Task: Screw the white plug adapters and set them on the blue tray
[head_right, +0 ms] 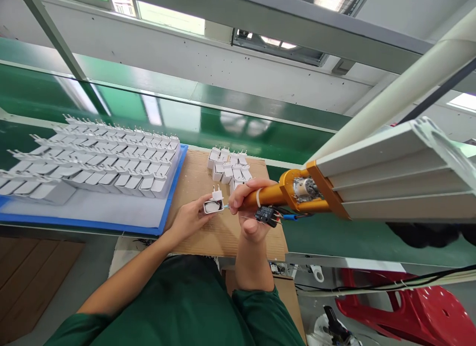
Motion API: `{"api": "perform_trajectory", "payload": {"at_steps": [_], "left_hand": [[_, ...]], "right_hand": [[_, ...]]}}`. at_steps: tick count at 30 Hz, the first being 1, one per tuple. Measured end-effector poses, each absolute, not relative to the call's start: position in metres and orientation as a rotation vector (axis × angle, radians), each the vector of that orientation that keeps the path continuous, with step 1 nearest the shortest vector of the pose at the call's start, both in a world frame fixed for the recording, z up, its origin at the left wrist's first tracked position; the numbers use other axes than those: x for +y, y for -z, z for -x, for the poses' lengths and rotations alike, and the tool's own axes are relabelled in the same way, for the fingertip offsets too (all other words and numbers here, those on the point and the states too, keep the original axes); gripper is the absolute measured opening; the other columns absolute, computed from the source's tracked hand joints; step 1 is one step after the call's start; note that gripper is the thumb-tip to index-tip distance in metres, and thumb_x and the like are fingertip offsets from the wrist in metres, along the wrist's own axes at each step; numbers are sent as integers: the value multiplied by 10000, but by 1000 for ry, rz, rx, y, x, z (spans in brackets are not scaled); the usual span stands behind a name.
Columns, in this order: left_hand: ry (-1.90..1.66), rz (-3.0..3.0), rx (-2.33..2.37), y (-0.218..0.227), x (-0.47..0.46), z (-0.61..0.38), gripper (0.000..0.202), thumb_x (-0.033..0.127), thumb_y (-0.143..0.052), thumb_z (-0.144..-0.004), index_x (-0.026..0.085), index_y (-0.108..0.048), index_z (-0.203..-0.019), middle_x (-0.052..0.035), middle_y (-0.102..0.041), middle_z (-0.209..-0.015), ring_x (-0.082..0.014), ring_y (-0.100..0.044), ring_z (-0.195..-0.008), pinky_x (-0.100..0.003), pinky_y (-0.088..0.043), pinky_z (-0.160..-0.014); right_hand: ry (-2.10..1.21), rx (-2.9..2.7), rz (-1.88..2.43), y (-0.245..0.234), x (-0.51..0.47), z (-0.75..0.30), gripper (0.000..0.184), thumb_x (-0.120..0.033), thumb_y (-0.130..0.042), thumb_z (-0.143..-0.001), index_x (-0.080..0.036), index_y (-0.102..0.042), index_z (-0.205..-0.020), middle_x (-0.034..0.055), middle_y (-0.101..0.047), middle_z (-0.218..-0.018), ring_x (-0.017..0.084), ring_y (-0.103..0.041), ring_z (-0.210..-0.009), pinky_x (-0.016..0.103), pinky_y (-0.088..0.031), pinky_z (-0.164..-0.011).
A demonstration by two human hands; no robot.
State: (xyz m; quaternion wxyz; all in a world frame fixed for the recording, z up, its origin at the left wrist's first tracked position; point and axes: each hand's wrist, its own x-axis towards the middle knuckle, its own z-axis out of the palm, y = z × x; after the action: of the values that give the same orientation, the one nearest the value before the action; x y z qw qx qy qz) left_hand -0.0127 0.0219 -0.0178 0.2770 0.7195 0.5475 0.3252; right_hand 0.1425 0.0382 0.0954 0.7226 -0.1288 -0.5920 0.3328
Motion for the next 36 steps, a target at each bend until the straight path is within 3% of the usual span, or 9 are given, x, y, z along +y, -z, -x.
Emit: {"api": "perform_trajectory", "payload": {"at_steps": [3, 8, 21, 36], "left_hand": [[-921, -1969, 1448, 7, 17, 16, 530, 292, -709, -898, 238, -561, -1404, -21, -733, -932, -197, -663, -748, -287, -500, -711], [-1034, -2087, 1396, -5, 10, 20, 500, 284, -683, -921, 209, -568, -1402, -48, -709, -963, -192, -622, -752, -295, -502, -717], [-1097, -2155, 1377, -12, 4, 23, 486, 254, -674, -919, 215, -586, -1395, -14, -635, -819, -179, -576, -729, -279, -490, -703], [-1078, -2087, 1384, -13, 2, 25, 490, 265, -680, -913, 253, -585, -1394, -16, -686, -885, -180, -589, -755, -282, -505, -743]], "right_hand": [[-747, -1322, 290, -94, 37, -144, 462, -627, -734, -771, -327, -644, -1109, -56, -511, -630, 108, -358, -386, 278, -333, -346], [-765, -1341, 281, -95, 36, -145, 469, -614, -750, -774, -330, -640, -1131, -59, -515, -645, 110, -370, -399, 279, -347, -359], [-747, -1350, 293, -94, 37, -143, 437, -619, -740, -783, -372, -634, -1128, -73, -459, -588, 113, -365, -379, 267, -327, -339], [-727, -1364, 287, -95, 39, -140, 429, -626, -713, -801, -359, -606, -1119, -87, -440, -575, 100, -318, -364, 251, -307, -319]]}}
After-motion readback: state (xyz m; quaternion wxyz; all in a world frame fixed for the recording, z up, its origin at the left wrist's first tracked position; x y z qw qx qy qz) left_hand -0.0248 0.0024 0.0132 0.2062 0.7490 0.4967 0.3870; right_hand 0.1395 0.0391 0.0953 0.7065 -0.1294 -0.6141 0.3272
